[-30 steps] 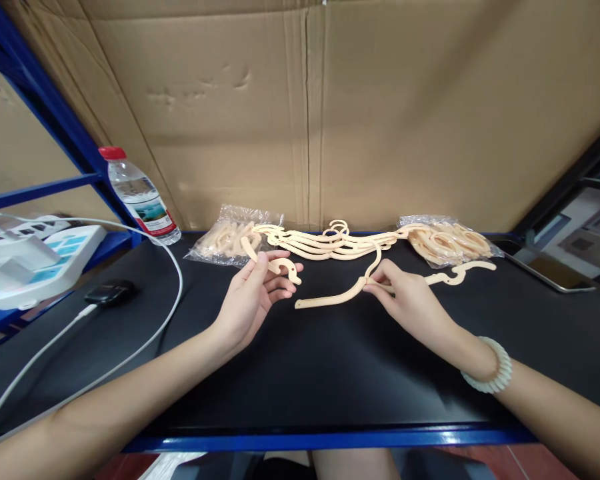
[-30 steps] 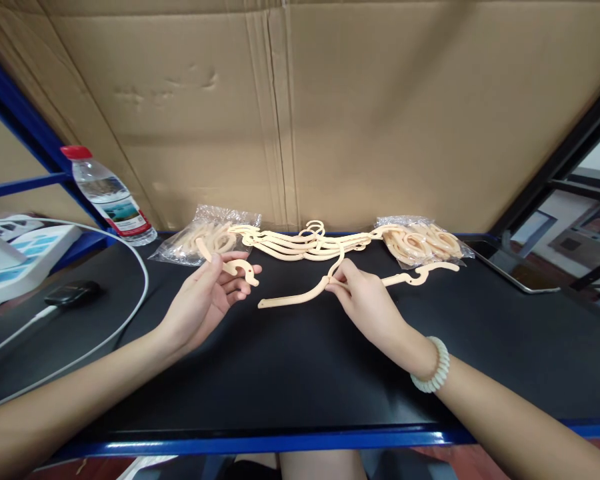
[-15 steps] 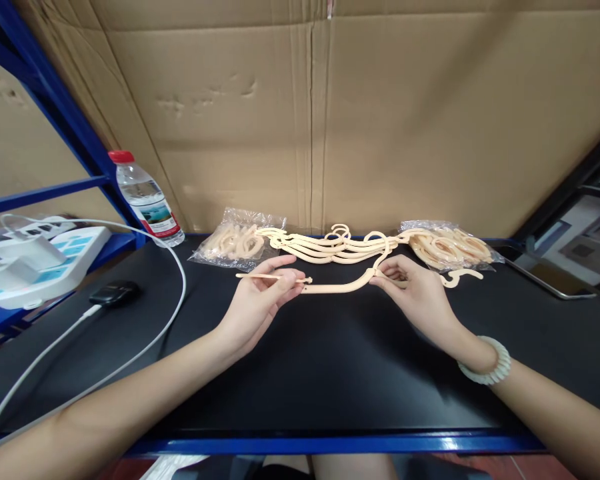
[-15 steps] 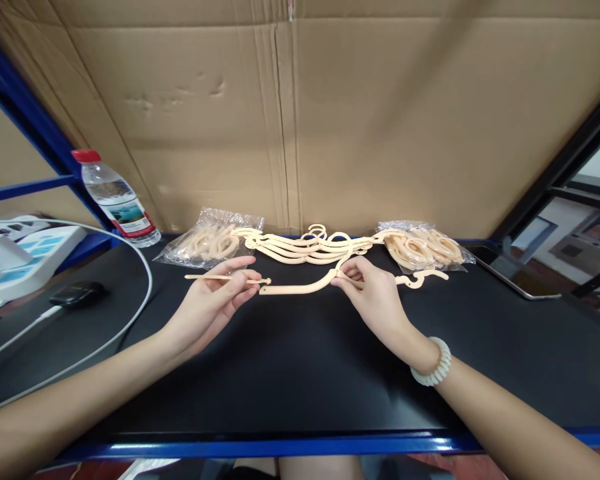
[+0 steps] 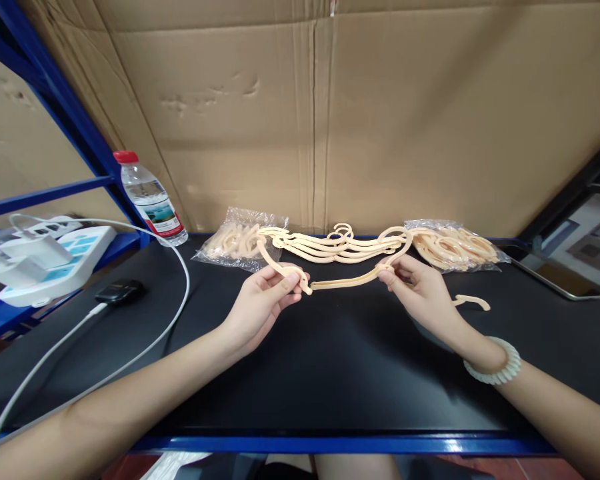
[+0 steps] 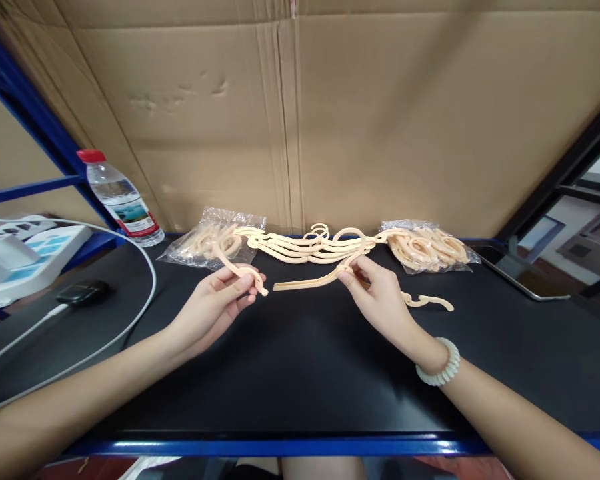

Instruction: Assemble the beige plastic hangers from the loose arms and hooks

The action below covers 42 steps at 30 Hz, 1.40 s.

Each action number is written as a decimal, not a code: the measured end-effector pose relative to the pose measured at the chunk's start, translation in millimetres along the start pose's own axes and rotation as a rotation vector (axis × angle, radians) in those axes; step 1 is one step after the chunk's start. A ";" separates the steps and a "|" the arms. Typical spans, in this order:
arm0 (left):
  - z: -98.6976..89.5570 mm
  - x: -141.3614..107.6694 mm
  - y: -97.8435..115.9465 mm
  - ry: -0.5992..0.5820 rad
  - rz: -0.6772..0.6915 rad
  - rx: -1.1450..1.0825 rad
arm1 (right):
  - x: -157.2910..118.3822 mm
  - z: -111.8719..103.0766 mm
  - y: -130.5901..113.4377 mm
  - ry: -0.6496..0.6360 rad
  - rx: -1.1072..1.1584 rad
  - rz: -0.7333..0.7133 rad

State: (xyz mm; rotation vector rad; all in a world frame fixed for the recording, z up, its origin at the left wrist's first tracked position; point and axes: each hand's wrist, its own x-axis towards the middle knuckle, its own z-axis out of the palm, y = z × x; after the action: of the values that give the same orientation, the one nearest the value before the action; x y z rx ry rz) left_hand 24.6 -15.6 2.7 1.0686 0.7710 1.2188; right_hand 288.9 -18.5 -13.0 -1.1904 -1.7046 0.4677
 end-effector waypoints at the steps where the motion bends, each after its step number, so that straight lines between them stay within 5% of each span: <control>1: 0.1 0.1 -0.4 -0.015 -0.001 -0.004 | -0.3 0.2 -0.5 -0.004 0.026 0.002; 24: -2.1 -1.0 1.1 -0.089 -0.062 -0.037 | -7.6 -6.6 -8.9 0.077 -0.020 -0.176; 32: -2.0 1.2 3.0 -0.117 -0.265 -0.162 | -9.7 -7.7 -13.9 0.090 -0.081 -0.246; 42: -2.6 1.8 3.2 -0.182 -0.289 -0.159 | -8.3 -5.9 -16.3 0.149 -0.129 -0.397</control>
State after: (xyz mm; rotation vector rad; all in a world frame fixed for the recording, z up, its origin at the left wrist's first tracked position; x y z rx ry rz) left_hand 21.5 -13.3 4.8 0.8892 0.6509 0.9075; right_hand 286.3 -34.2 -2.3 -0.9169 -1.8033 0.0260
